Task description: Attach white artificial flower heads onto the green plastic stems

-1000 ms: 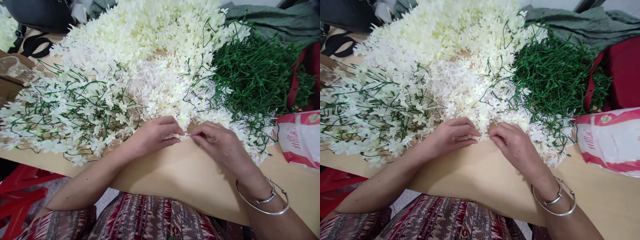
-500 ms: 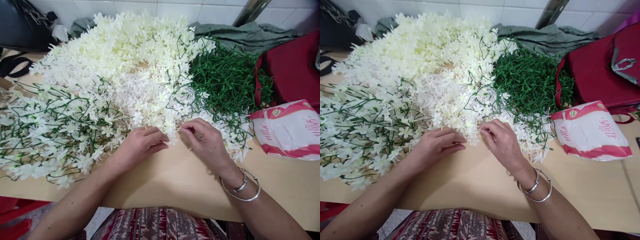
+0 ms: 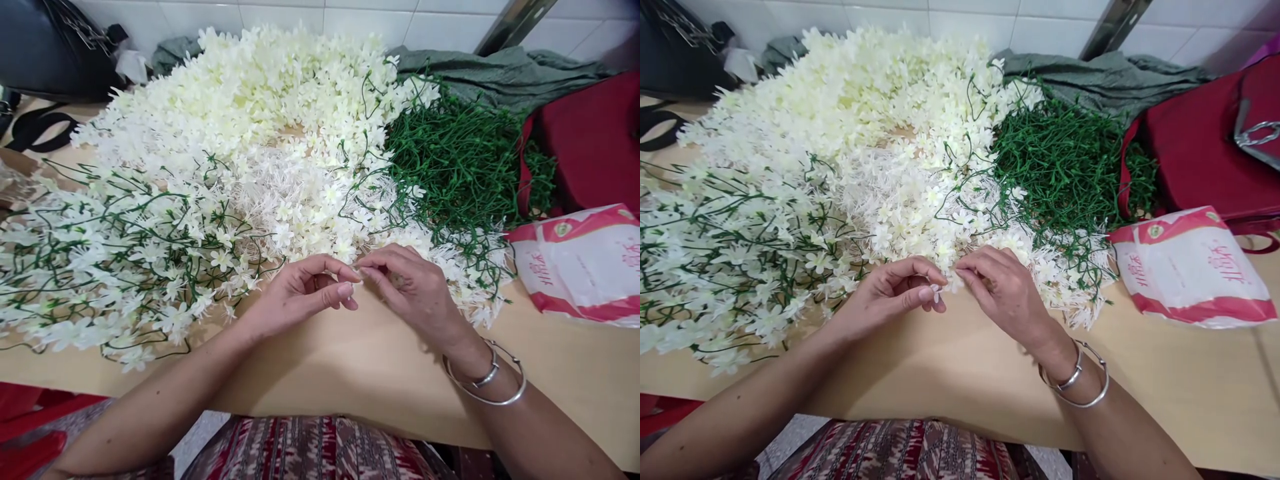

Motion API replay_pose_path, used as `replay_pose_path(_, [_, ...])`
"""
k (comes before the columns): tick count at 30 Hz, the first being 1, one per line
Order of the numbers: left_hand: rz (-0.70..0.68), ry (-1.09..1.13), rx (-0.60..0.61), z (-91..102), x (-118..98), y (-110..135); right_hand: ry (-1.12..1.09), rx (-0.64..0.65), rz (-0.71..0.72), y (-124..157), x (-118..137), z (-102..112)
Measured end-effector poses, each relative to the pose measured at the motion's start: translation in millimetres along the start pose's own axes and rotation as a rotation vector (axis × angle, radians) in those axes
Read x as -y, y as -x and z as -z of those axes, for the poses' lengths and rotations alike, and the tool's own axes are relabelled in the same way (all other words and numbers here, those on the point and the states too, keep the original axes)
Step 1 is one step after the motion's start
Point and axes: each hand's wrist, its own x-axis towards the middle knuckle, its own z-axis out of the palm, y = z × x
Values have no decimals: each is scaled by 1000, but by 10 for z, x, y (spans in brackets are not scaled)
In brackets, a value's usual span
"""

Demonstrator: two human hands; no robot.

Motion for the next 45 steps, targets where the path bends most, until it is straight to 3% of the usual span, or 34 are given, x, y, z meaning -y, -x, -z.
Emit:
replay_pose_path(7, [-89, -15, 8, 15, 91, -3, 82, 1, 70, 12, -24, -8])
replay_pose_path(13, [-59, 39, -13, 5, 138, -5, 199, -265, 93, -2, -60, -1])
replay_pose_path(16, [-12, 24, 2, -8, 135, -4, 236, -325, 90, -9, -110, -6])
replay_pose_path(19, [6, -94, 7, -16, 125, -7, 330, -292, 132, -10, -163, -31])
replay_pose_path(25, [-88, -204, 43, -62, 114, -21, 458, -186, 125, -12, -256, -84])
replay_pose_path(29, [-70, -140, -57, -99, 134, -20, 344, -247, 99, -20, -222, -47])
replay_pose_path(34, [-114, -165, -396, -110, 164, -35, 104, -324, -4, -10, -17, 1])
replay_pose_path(37, [-174, -234, -527, -120, 164, -39, -83, -269, -52, 31, 129, -28])
replay_pose_path(41, [-223, -316, -556, -145, 138, -25, -321, -165, -155, 109, 275, -110])
replay_pose_path(45, [-251, -376, -527, -167, 119, -5, -408, -126, -248, 149, 335, -173])
